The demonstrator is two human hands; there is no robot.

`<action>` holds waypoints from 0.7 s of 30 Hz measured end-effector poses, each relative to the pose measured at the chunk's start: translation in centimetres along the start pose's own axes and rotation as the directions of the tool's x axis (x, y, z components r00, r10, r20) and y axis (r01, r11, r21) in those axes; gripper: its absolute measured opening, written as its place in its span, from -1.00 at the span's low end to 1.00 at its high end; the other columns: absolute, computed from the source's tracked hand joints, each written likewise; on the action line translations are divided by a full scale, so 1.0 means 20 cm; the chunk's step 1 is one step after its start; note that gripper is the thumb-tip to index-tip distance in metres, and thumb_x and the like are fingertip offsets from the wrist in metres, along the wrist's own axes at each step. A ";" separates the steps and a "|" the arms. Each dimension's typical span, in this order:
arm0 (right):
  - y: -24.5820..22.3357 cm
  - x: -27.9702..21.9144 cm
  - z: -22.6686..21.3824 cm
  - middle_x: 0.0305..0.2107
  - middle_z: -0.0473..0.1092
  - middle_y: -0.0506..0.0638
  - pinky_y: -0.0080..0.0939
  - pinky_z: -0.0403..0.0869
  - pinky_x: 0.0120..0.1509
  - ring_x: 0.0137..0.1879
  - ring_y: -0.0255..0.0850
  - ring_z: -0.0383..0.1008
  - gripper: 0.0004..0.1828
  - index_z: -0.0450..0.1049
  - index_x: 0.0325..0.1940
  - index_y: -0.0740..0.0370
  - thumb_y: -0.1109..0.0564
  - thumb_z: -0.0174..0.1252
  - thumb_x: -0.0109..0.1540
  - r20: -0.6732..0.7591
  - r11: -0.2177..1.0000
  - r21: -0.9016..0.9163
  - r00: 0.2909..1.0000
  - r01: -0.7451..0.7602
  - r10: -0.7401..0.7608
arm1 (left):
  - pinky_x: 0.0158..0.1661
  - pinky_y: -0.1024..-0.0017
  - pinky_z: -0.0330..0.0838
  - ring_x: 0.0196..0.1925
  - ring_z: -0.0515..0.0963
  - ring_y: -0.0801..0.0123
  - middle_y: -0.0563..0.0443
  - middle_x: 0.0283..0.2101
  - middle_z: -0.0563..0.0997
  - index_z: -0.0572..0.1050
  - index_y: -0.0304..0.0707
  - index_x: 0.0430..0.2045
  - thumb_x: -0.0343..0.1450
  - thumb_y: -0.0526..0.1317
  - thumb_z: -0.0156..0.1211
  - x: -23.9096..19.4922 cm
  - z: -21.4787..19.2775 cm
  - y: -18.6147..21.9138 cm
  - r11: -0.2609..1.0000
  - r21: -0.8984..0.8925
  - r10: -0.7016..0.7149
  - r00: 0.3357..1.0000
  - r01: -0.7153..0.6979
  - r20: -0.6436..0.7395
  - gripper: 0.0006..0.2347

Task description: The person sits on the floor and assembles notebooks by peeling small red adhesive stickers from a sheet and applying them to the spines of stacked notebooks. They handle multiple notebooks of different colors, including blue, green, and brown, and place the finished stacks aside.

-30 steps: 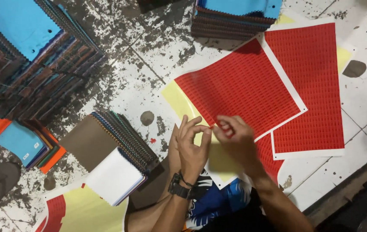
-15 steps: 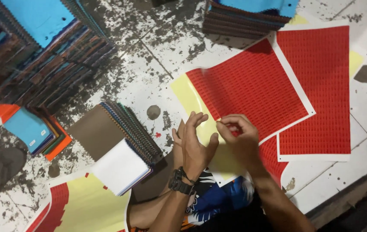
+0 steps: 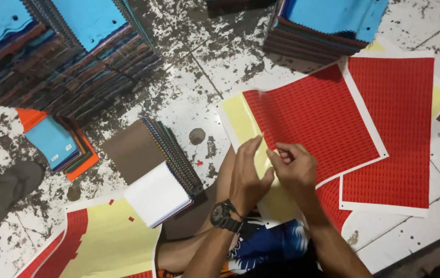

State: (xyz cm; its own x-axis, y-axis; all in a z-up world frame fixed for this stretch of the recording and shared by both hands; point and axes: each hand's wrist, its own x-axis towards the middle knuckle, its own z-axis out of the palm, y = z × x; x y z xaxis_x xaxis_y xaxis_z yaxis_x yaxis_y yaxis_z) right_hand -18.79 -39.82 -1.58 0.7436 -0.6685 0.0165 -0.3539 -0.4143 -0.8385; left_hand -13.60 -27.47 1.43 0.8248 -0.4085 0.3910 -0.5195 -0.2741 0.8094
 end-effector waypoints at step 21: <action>-0.21 -0.01 -0.10 -0.15 0.43 0.14 -0.19 0.45 0.07 -0.01 -0.19 0.42 -0.51 0.49 0.14 0.44 0.39 0.15 0.09 0.221 0.874 0.405 0.957 -0.268 0.191 | 0.08 -0.12 0.50 -0.23 0.69 -0.09 -0.48 0.04 0.42 0.16 -0.51 0.27 0.31 -0.43 0.33 0.06 -0.03 0.03 0.759 -0.569 -0.433 0.898 0.318 -0.075 -0.38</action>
State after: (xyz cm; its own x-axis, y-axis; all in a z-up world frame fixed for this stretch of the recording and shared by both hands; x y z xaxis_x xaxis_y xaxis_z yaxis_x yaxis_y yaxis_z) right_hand -18.65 -39.16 2.95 0.7690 -0.5820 -0.2643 -0.2787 0.0668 -0.9581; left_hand -12.84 -27.62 2.54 0.9825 -0.1829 0.0339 -0.0047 0.1575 0.9875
